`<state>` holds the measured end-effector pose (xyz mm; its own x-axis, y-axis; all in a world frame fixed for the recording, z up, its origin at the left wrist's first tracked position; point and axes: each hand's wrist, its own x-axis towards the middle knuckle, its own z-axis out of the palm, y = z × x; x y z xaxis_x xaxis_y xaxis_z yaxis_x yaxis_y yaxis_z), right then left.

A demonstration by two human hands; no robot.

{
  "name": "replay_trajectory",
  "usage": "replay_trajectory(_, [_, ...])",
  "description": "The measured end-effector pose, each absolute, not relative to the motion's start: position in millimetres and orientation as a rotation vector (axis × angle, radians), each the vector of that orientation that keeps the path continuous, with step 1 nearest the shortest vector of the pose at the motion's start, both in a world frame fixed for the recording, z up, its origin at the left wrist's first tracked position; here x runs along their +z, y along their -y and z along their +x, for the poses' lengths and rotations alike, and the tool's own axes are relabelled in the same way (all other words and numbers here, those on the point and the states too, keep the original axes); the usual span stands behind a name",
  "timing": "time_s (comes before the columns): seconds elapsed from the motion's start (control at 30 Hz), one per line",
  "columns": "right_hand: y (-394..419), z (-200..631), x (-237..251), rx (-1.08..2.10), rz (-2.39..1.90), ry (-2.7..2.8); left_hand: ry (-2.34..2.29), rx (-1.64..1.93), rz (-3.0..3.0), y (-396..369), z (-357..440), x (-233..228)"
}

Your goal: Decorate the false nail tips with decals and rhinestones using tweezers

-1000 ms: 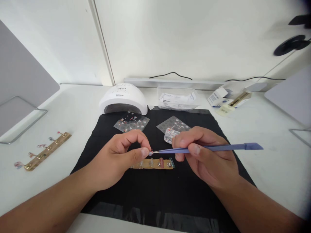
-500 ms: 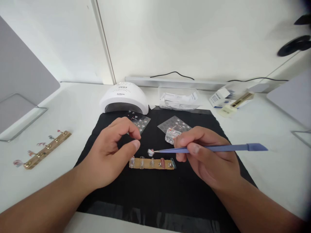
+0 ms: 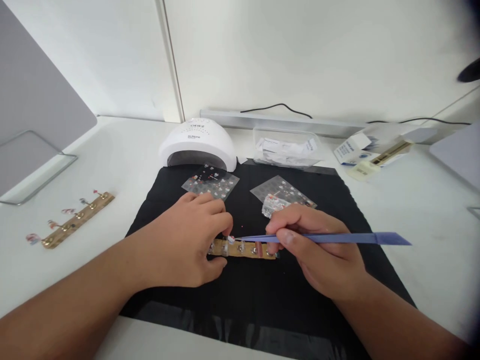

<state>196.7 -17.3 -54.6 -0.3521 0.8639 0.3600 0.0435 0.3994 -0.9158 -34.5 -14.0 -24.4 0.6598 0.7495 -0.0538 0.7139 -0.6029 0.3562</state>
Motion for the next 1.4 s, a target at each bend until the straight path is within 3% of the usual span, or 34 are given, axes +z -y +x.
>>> replay_trajectory(0.97, [7.8,200.3,-56.2,1.36,-0.848,1.453,-1.062,0.141,2.555,12.6,-30.5,-29.4])
replay_trajectory(1.4, [2.5,199.2,-55.1,1.425,-0.866,1.371,-1.056,0.296,2.564,16.4,-24.1,-38.7])
